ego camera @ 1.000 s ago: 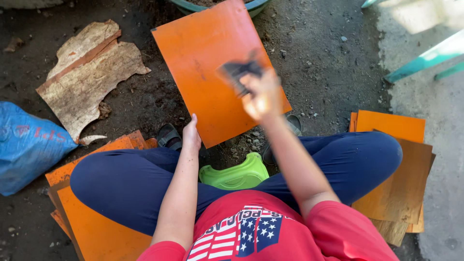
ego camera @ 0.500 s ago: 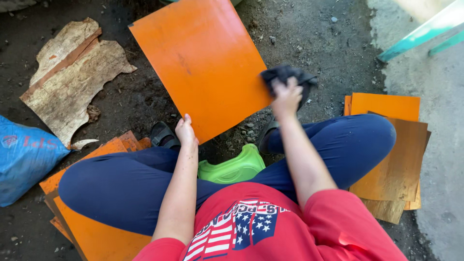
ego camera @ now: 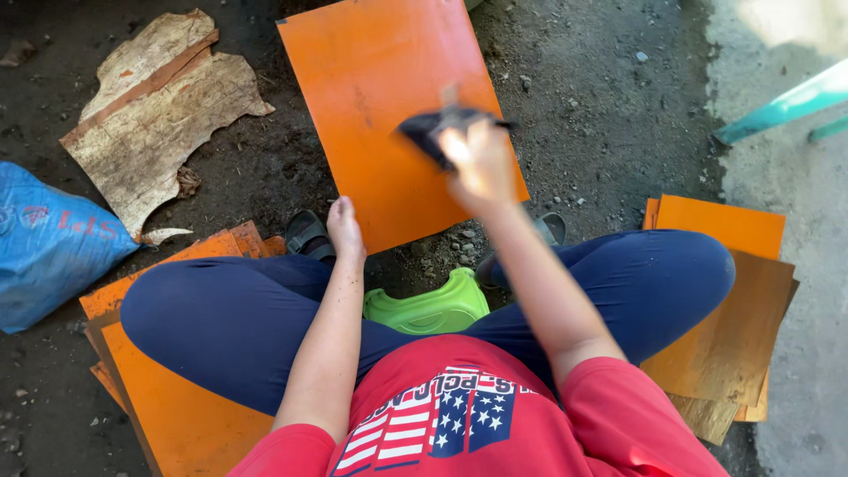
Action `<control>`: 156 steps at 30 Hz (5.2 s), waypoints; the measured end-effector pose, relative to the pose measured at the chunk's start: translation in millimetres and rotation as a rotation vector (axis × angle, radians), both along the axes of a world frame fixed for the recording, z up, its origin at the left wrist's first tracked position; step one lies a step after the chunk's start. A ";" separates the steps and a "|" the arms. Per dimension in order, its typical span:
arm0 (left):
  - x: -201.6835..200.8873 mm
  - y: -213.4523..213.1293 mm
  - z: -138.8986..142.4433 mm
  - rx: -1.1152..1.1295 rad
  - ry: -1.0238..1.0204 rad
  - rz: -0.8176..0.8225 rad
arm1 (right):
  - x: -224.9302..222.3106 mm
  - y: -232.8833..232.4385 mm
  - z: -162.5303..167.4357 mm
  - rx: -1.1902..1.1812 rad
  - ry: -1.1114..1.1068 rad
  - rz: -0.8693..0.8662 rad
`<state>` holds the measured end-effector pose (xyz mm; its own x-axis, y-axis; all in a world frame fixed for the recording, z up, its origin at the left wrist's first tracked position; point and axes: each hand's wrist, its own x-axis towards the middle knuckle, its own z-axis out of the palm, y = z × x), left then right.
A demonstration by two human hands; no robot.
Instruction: The person sits on a small stool and wipes orange rectangular tiles with a dark cloth. They handle the tiles one at a time, wiping both sides, flipping them over, and stacking them on the ground. The person repeats this process for multiple tiles throughout the clip.
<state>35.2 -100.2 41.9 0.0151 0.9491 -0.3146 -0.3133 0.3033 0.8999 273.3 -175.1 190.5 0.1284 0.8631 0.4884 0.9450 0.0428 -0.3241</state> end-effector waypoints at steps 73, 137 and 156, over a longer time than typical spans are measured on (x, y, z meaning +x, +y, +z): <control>-49.8 -34.7 -25.2 -0.126 0.299 -0.323 | 9.8 217.8 -75.9 -0.363 -0.103 -0.168; -29.8 92.2 144.3 0.743 0.015 -0.285 | 149.4 -9.2 141.3 0.603 1.229 -0.405; -32.6 72.9 116.8 0.633 -0.181 -0.068 | -40.0 94.6 205.6 0.567 -0.427 0.388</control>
